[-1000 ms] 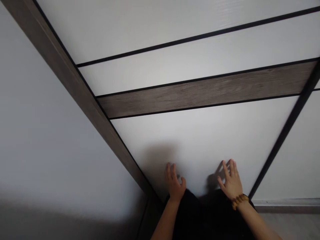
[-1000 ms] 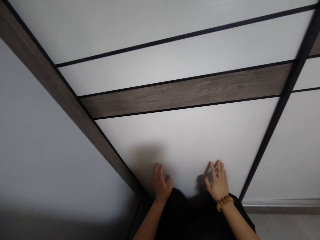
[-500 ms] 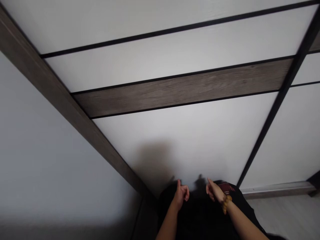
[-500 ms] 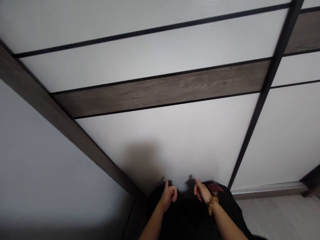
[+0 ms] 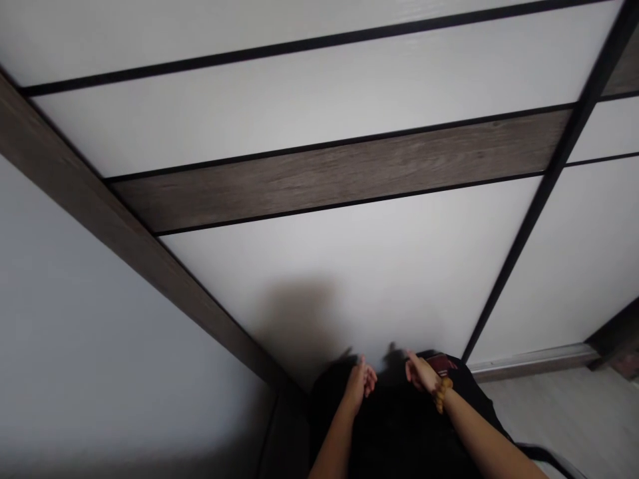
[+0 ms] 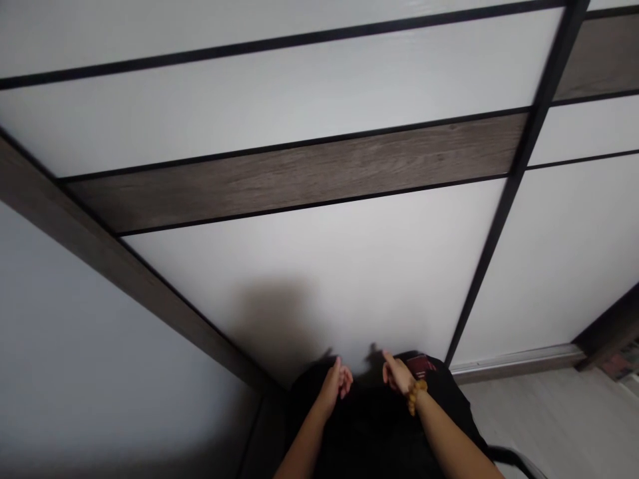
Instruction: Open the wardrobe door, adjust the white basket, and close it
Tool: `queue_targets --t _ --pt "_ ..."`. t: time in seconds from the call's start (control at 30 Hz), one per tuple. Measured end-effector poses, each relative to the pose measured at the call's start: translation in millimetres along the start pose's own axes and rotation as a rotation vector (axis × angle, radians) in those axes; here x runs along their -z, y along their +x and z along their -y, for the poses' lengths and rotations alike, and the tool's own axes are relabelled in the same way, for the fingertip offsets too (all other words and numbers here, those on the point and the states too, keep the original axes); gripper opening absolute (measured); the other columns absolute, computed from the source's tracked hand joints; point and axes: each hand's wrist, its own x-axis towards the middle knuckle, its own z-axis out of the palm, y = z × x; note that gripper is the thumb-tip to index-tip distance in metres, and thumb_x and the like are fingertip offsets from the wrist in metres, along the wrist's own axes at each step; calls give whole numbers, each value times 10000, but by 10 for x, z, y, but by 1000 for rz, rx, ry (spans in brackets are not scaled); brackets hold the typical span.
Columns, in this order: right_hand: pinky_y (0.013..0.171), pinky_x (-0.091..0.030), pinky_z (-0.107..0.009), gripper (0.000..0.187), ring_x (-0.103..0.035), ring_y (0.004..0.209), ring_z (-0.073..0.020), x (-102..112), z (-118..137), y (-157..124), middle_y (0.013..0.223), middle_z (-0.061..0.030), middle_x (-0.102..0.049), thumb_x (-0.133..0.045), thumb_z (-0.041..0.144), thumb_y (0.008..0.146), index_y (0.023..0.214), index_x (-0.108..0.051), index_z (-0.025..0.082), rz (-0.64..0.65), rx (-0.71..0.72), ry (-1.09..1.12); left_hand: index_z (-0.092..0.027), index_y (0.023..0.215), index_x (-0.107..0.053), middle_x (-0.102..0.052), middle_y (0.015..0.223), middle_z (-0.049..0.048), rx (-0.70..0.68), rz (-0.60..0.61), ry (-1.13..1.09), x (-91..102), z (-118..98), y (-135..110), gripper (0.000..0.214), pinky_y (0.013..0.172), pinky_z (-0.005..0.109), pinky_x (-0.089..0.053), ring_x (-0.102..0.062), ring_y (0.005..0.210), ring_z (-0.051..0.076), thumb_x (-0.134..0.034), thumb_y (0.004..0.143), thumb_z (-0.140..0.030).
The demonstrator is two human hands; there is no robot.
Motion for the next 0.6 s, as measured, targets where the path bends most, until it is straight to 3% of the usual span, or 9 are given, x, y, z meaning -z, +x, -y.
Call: queue_targets --t 0.07,0.13,0.2,0.27,0.33,0.47,0.6 --pt "677 -494 -345 421 -530 634 -174 36 7 -11 604 12 -503 -513 636 776 711 -570 224 -162 82 -102 -152 928 -652 -701 915 141 -75 -231 55 71 -55 -22 727 836 419 -546 -666 888 256 -366 752 -796" --pt "830 -503 -420 358 -584 788 -225 75 26 -32 777 -28 -590 -568 498 740 948 -620 212 -314 160 -194 -112 1233 -564 -577 1331 212 -162 -472 128 189 -134 -40 669 1124 484 -399 -498 1315 320 -535 764 -586" --pt "989 -455 -480 518 -584 1022 -280 105 61 -51 1041 -97 -616 -545 418 741 1206 -562 191 -432 235 -259 -74 1383 -460 -390 1525 248 -269 -734 264 317 -223 -37 697 1208 536 -279 -299 1477 350 -558 786 -420" --pt "1121 -358 -501 631 -473 1263 -308 115 113 -58 1298 -147 -522 -525 373 760 1358 -466 178 -522 307 -301 -72 1455 -393 -283 1593 256 -369 -939 447 416 -303 -4 712 1204 570 -286 -235 1509 373 -557 806 -314" --pt "1164 -310 -517 656 -383 1363 -317 96 181 -56 1417 -160 -429 -513 337 793 1422 -411 179 -617 405 -392 -92 1507 -322 -187 1634 255 -422 -997 600 464 -355 51 761 1184 586 -320 -200 1519 396 -572 808 -258" --pt "1101 -397 -548 677 -387 1374 -338 7 347 -65 1517 -150 -329 -512 298 845 1495 -331 240 -792 646 -701 -108 1557 -194 -28 1661 257 -454 -989 739 450 -367 152 883 1184 600 -318 -102 1531 422 -606 783 -209" --pt "1100 -401 -558 798 -335 1426 -369 -68 558 -109 1628 -130 -168 -552 297 836 1560 -214 288 -807 741 -894 -123 1563 -184 16 1669 231 -438 -1012 755 405 -345 175 911 1193 583 -316 -86 1534 415 -615 762 -179"
